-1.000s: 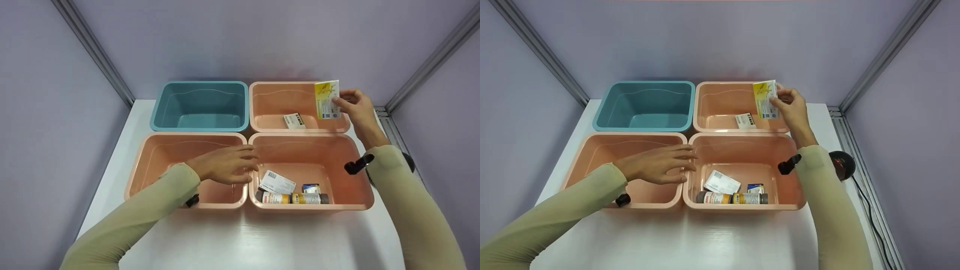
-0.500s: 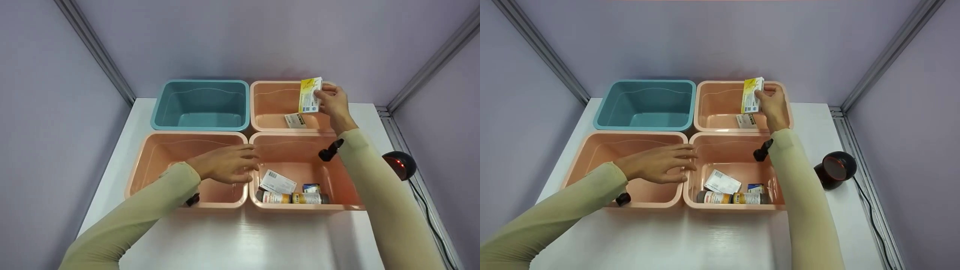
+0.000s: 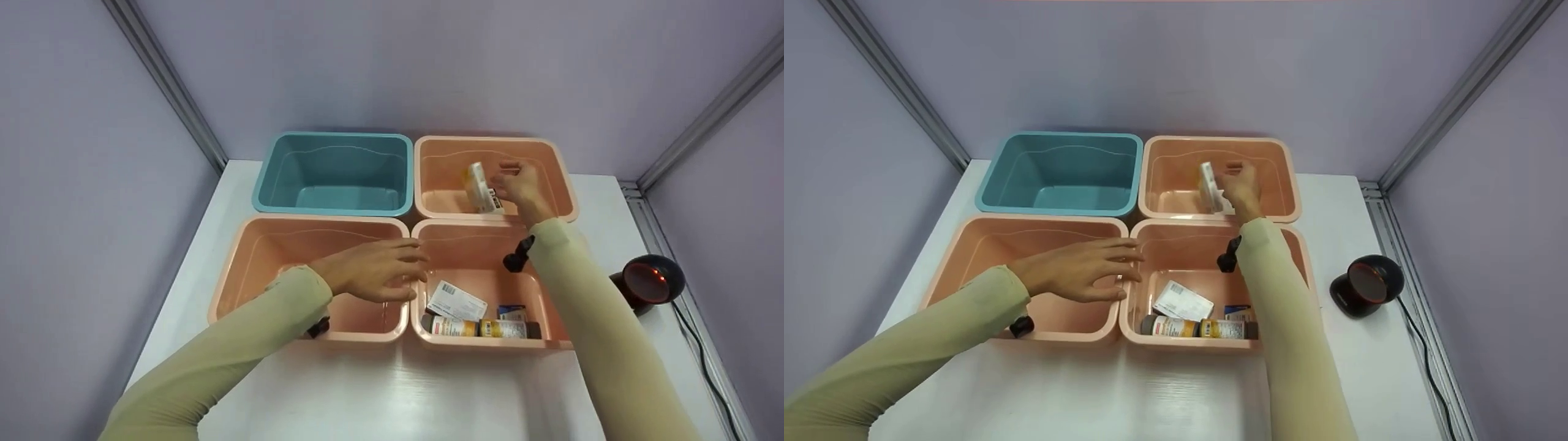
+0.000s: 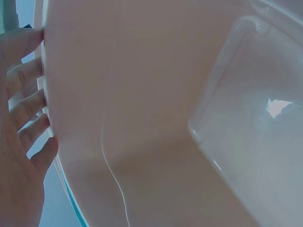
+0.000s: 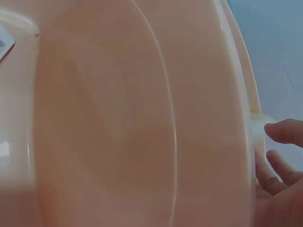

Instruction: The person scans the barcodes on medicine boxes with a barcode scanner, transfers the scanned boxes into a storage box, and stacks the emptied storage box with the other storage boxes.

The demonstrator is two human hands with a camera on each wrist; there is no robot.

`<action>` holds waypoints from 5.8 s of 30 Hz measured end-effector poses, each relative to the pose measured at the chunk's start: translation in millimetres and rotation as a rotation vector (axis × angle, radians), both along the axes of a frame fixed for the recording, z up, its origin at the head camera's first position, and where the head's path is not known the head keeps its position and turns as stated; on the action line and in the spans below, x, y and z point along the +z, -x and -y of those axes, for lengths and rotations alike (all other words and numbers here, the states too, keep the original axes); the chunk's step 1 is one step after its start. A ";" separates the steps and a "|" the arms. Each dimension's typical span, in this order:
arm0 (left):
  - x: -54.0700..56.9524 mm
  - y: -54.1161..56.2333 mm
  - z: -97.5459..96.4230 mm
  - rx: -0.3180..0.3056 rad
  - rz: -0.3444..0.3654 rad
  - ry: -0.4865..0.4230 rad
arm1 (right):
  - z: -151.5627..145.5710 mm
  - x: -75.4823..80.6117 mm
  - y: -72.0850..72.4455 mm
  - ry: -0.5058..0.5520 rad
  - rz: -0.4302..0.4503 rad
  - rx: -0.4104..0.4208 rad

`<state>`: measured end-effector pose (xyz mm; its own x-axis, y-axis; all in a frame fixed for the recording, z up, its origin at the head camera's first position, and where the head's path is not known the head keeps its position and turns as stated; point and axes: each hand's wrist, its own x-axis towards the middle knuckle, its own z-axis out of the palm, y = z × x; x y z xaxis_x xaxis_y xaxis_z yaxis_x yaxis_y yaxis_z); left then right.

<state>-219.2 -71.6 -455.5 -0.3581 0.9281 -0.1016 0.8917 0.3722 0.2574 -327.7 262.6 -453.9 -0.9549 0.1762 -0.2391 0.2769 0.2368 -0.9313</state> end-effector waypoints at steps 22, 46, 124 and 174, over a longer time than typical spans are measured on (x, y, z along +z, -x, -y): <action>5.7 -5.4 2.4 0.007 0.024 0.013 | -9.1 3.1 -62.0 0.074 -0.274 0.582; 5.0 -10.0 0.7 0.004 0.015 -0.009 | 29.1 -103.5 -98.8 -0.771 -0.048 1.141; 8.2 -9.4 -2.2 -0.025 0.005 -0.037 | -166.3 14.0 -191.7 0.331 -0.501 -0.073; 9.9 -11.0 -1.2 -0.008 0.010 0.001 | -219.9 -53.9 -237.7 0.321 -0.195 -0.285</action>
<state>-208.2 -70.4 -445.6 -0.3495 0.9309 -0.1058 0.8921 0.3652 0.2660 -90.0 482.5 -507.8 -0.9117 0.3843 -0.1452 0.1016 -0.1317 -0.9861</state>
